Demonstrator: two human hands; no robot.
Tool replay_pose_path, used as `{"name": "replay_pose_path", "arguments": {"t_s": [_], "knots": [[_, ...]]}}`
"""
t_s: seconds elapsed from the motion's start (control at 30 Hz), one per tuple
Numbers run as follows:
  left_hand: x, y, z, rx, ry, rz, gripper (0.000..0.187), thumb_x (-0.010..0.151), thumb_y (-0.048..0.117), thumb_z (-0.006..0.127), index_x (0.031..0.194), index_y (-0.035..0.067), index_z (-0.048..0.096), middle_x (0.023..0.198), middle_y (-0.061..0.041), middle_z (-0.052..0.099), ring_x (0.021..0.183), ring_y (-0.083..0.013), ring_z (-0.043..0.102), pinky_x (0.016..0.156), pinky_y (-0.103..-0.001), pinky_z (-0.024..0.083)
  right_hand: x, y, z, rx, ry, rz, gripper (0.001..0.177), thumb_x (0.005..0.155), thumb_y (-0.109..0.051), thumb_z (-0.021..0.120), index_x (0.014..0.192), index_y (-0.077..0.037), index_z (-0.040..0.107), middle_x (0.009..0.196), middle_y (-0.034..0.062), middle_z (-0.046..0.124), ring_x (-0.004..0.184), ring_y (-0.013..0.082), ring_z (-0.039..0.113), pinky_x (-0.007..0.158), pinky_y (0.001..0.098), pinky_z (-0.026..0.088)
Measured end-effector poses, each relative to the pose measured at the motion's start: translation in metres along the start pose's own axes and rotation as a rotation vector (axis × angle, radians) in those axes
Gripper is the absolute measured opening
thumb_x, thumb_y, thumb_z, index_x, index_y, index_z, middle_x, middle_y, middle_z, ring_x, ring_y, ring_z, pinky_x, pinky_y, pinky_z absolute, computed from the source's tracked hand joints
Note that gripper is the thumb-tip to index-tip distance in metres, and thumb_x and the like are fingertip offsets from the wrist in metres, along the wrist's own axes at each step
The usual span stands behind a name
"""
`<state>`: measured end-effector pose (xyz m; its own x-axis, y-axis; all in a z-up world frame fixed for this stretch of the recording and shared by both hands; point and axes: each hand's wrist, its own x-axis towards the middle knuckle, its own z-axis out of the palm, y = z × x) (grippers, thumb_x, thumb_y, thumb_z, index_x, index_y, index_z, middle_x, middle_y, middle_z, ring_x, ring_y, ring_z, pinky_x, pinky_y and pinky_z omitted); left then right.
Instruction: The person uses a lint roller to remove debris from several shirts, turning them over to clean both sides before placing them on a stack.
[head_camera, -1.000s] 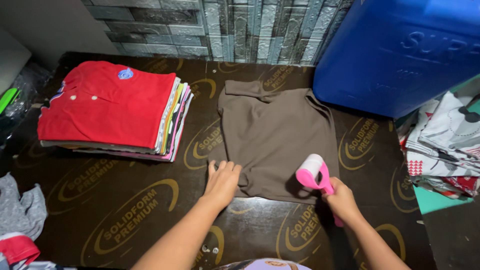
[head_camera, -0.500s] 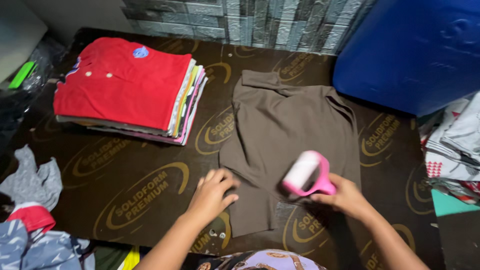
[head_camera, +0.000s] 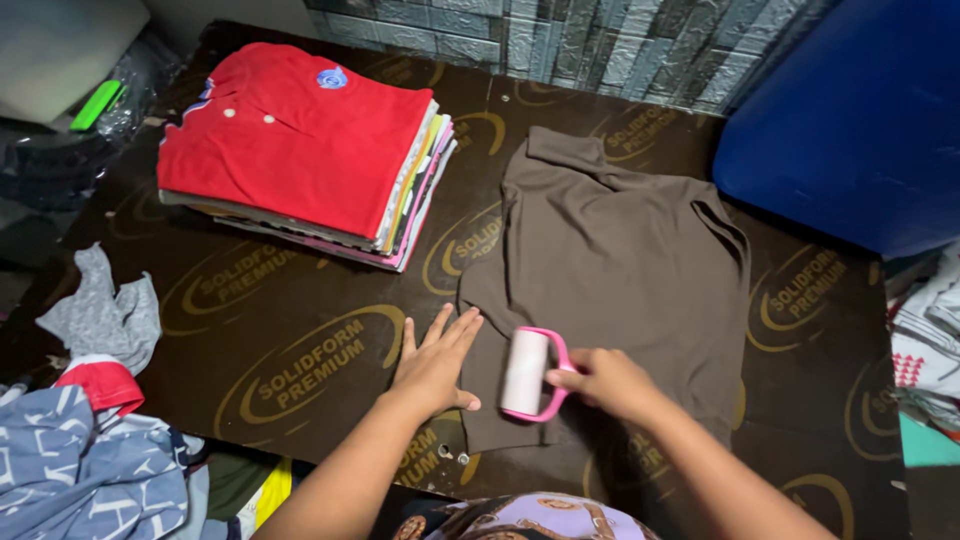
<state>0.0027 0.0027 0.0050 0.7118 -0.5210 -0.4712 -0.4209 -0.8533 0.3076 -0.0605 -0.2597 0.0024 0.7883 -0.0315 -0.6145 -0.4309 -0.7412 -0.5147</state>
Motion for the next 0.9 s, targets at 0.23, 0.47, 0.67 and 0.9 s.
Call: {"name": "replay_pose_path", "arguments": {"t_s": [0.23,0.47,0.67,0.9], "knots": [[-0.001,0.002,-0.003,0.012,-0.042,-0.026,0.128,0.060,0.035,0.097,0.160,0.021,0.019,0.170,0.011,0.011,0.158,-0.0193,0.003,0.124,-0.064,0.002,0.009,-0.029,0.012,-0.076,0.090,-0.028,0.046,0.083,-0.059,0.071,0.102,-0.019,0.081,0.065,0.0063,0.072,0.062,0.0169,0.069,0.065,0.0368,0.052],[-0.009,-0.010,-0.009,0.019,-0.012,-0.037,0.125,0.063,0.038,0.094,0.160,0.024,0.018,0.169,0.013,0.012,0.157,-0.0193,0.004,0.124,-0.063,0.007,0.005,0.062,0.007,0.294,-0.013,0.060,0.045,0.081,-0.052,0.076,0.097,-0.009,0.082,0.062,-0.0009,0.063,0.053,0.0118,0.057,0.051,0.0302,0.048],[-0.029,-0.011,-0.010,0.113,-0.033,-0.096,0.108,0.073,0.041,0.089,0.157,0.022,0.024,0.165,0.008,0.021,0.155,-0.0250,0.010,0.122,-0.064,0.011,-0.054,0.218,-0.040,0.429,-0.039,0.370,0.044,0.085,-0.048,0.079,0.099,-0.006,0.076,0.060,0.0070,0.063,0.050,0.0175,0.058,0.049,0.0328,0.047],[0.024,-0.005,0.013,0.010,0.413,0.111,0.069,0.082,0.032,0.081,0.143,0.016,0.052,0.154,-0.004,0.044,0.152,-0.0246,0.030,0.124,-0.059,0.020,-0.035,0.187,-0.068,0.688,0.174,0.151,0.037,0.088,-0.041,0.071,0.093,-0.005,0.074,0.068,0.0025,0.065,0.057,0.0105,0.056,0.051,0.0272,0.041]]}}
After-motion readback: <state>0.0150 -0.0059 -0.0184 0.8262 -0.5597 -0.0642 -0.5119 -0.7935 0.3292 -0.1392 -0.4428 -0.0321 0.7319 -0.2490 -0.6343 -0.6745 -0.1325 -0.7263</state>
